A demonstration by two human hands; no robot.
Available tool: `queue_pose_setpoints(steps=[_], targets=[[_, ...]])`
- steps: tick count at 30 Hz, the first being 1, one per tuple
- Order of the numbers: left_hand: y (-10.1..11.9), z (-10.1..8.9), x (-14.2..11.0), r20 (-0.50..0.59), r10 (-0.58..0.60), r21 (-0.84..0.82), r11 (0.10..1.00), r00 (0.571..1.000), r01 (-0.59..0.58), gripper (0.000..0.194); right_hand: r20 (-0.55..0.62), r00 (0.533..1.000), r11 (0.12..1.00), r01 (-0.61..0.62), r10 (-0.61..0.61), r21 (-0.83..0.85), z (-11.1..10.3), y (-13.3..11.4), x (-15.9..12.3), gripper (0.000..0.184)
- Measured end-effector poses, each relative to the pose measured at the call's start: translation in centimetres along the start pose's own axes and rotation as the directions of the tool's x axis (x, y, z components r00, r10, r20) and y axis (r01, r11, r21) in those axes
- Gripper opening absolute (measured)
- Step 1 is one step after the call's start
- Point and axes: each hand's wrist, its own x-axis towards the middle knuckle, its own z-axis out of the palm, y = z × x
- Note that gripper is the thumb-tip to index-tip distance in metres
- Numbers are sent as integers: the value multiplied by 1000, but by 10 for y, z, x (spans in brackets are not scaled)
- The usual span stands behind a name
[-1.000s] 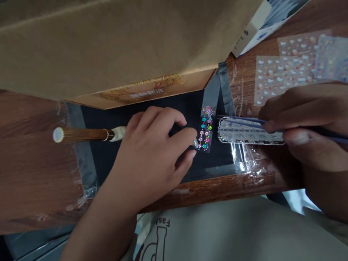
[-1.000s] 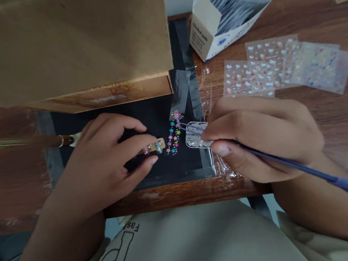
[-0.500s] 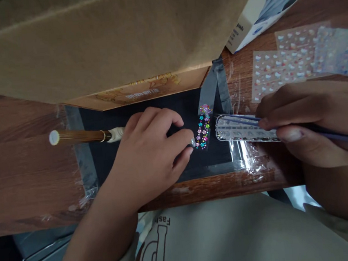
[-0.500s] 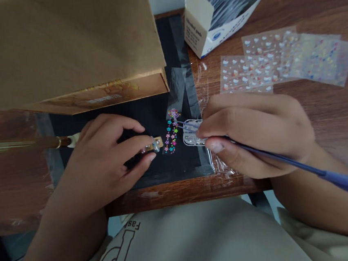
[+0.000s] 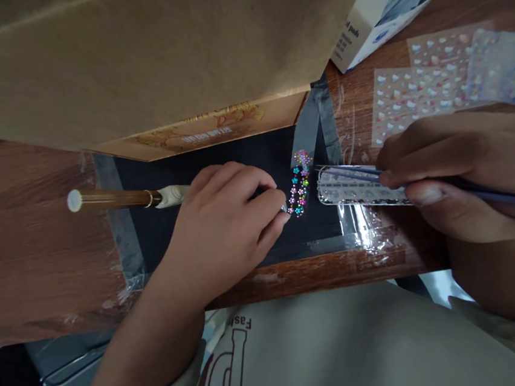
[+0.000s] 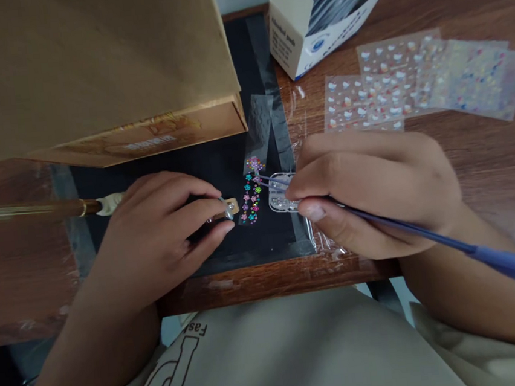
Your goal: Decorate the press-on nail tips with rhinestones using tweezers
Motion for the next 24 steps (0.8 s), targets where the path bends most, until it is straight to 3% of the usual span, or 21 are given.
queue_pose_setpoints(steps=[6, 24], targets=[[1, 0, 1, 4, -13, 11, 1000, 1000, 13, 7, 8, 999, 999, 39, -39, 32, 0, 1, 1, 12], [1, -1, 2, 22, -41, -13, 999, 999, 41, 8, 31, 996, 988, -87, 83, 130, 1, 0, -4, 11]])
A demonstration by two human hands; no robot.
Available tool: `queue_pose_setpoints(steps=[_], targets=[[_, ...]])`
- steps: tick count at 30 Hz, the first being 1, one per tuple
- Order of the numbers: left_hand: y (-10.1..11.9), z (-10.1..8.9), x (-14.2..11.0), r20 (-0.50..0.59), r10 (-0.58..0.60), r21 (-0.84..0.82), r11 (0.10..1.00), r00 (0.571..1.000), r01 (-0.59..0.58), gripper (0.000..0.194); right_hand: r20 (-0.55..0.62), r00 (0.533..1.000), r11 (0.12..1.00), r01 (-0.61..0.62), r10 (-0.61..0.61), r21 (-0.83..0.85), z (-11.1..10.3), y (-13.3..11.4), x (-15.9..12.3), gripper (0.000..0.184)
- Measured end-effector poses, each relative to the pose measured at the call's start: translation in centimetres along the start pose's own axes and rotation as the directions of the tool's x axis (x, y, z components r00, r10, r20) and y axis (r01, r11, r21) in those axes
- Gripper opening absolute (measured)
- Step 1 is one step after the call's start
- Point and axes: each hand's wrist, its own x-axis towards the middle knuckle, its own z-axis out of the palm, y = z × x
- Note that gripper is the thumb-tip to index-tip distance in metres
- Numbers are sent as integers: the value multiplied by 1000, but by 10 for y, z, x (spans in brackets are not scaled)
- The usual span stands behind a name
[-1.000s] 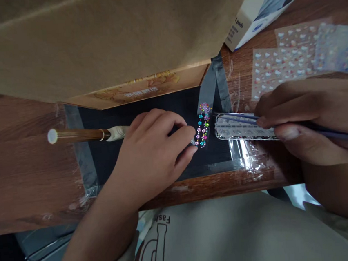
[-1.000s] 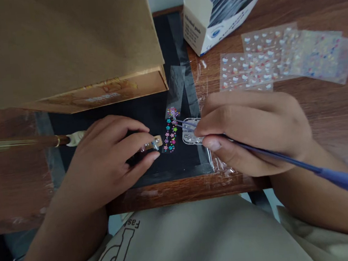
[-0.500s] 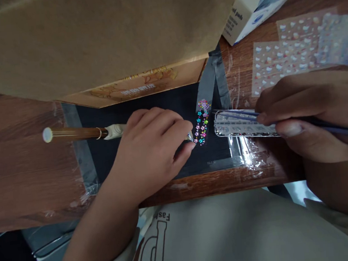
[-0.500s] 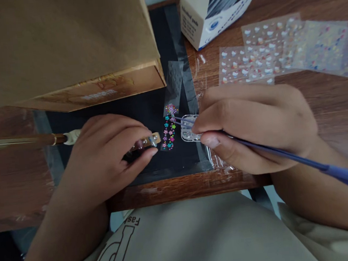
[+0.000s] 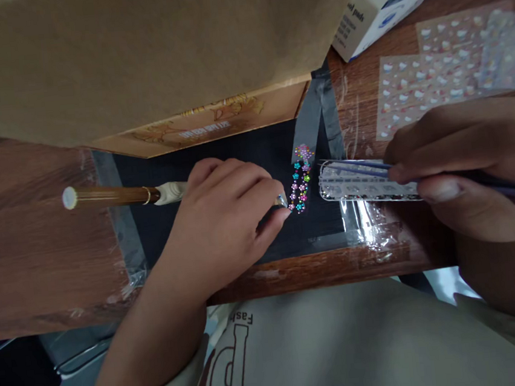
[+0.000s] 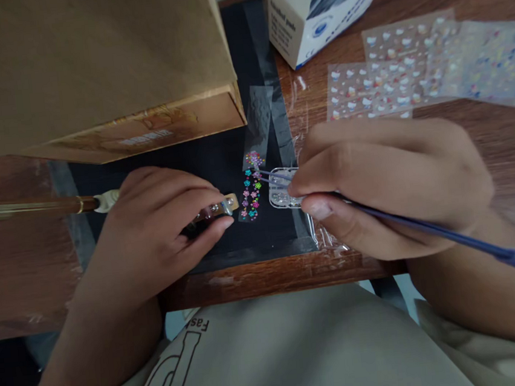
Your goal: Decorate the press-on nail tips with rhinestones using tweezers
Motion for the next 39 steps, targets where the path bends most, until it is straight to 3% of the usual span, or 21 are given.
queue_pose_setpoints(steps=[14, 24, 39], targets=[[1, -4, -1, -13, -36, -13, 999, 999, 36, 9, -1, 999, 999, -47, 47, 15, 0, -4, 0, 12], [0, -4, -2, -9, -31, 2, 1000, 999, 31, 5, -21, 999, 998, 35, -36, -49, 0, 0, -2, 16], [0, -3, -1, 5, -21, 40, 999, 1000, 20, 7, -7, 1000, 999, -24, 24, 40, -1, -4, 4, 12]])
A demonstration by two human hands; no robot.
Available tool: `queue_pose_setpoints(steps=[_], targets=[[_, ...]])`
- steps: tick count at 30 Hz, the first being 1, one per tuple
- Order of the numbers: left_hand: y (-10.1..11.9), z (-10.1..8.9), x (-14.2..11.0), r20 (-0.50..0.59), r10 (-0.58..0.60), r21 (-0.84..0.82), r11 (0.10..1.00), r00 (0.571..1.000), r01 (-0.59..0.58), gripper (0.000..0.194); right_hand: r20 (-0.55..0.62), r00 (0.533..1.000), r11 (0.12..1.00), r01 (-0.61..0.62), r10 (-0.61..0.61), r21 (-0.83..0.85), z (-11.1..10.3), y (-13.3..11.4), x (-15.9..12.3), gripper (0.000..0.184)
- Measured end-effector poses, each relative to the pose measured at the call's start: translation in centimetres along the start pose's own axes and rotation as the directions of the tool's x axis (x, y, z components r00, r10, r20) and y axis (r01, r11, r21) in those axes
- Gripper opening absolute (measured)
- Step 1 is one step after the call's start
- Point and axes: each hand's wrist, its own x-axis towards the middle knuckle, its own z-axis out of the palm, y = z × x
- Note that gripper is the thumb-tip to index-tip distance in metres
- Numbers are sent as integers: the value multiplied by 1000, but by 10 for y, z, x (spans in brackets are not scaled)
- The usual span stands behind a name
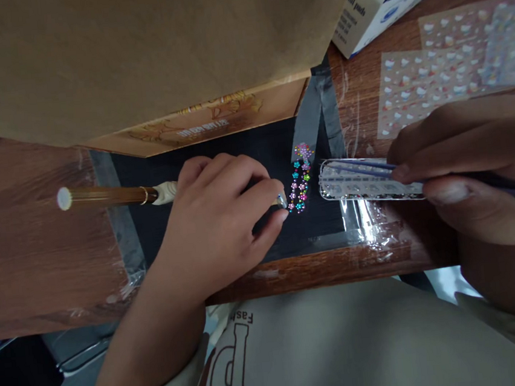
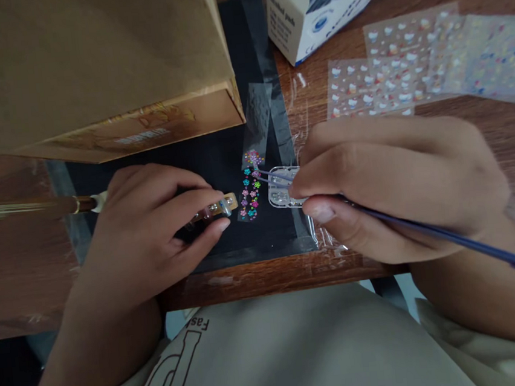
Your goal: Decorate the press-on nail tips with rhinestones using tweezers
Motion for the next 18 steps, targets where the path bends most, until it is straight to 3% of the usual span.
queue_pose_setpoints(steps=[18], targets=[[0, -1, -1, -12, 21, 19, 1000, 1000, -21, 8, 1, 1000, 999, -25, 25, 22, 1, 1, -6, 13]])
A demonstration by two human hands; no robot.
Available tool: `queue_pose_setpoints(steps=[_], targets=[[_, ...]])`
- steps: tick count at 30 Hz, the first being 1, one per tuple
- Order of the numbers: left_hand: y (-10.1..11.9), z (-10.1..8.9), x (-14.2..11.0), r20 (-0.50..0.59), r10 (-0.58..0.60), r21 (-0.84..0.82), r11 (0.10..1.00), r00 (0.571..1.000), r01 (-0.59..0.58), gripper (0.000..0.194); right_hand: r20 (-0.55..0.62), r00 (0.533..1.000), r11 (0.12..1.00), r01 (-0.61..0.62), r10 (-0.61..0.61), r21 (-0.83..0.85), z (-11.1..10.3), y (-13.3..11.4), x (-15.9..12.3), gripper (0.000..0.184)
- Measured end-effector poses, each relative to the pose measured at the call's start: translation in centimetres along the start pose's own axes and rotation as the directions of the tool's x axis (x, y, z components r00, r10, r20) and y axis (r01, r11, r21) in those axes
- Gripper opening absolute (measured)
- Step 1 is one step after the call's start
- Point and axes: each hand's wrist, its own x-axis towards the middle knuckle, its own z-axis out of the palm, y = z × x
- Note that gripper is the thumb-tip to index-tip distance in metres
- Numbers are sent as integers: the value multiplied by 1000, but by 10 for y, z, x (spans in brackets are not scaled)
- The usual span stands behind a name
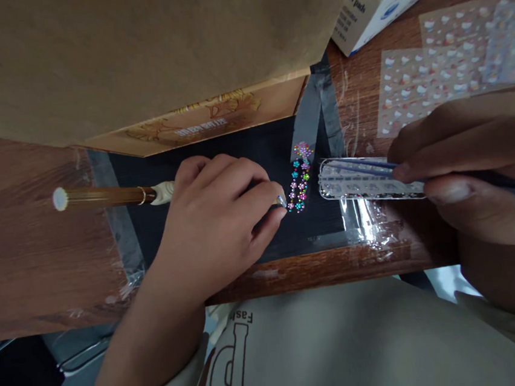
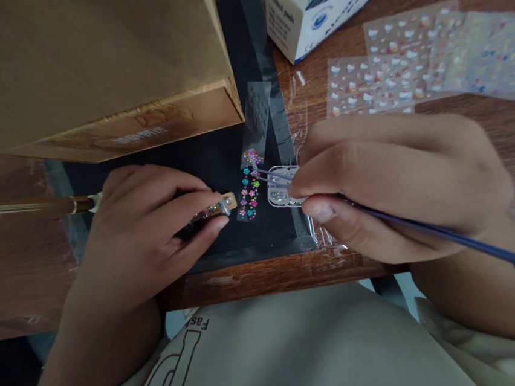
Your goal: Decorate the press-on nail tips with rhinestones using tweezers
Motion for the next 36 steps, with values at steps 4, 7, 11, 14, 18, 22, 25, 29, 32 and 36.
queue_pose_setpoints(steps=[4, 7, 11, 14, 18, 22, 25, 29, 32, 36], targets=[[-1, 1, -1, -19, 10, 4, 1000, 1000, -9, 8, -29, 1000, 1000, -11, 11, -15, 0, 1, -3, 14], [-1, 2, -1, -29, 13, 6, 1000, 1000, -13, 7, -49, 999, 1000, -22, 21, -21, 0, 0, -2, 12], [-1, 2, -1, -13, 5, 1, 1000, 1000, -5, 7, -18, 1000, 999, -14, 14, -30, 1, -1, 1, 10], [-1, 2, -1, -31, 15, 8, 1000, 999, -15, 6, -32, 999, 1000, 0, -1, -18, 1, 0, 0, 11], [0, 0, 0, -6, -9, -3, 1000, 1000, 9, 7, -14, 1000, 1000, 9, -9, -28, 0, 0, 0, 12], [1, -3, 0, -12, -40, -22, 999, 999, 39, 7, -21, 1000, 1000, 12, -13, -21, 0, 0, 0, 12], [1, -3, 0, -4, -32, -18, 999, 999, 32, 8, -12, 1000, 1000, 17, -17, 1, 0, 0, 0, 14], [0, 1, 0, -8, -16, -5, 1000, 1000, 16, 9, -14, 1000, 1000, -24, 24, -10, -1, -1, -2, 14], [0, 3, -1, -33, -6, -5, 1000, 999, 6, 9, -9, 999, 999, -53, 53, -9, -1, -2, -1, 13], [0, 4, -1, -45, 2, -11, 1000, 999, -2, 8, -20, 999, 999, -40, 40, -3, 0, -1, 0, 12]])
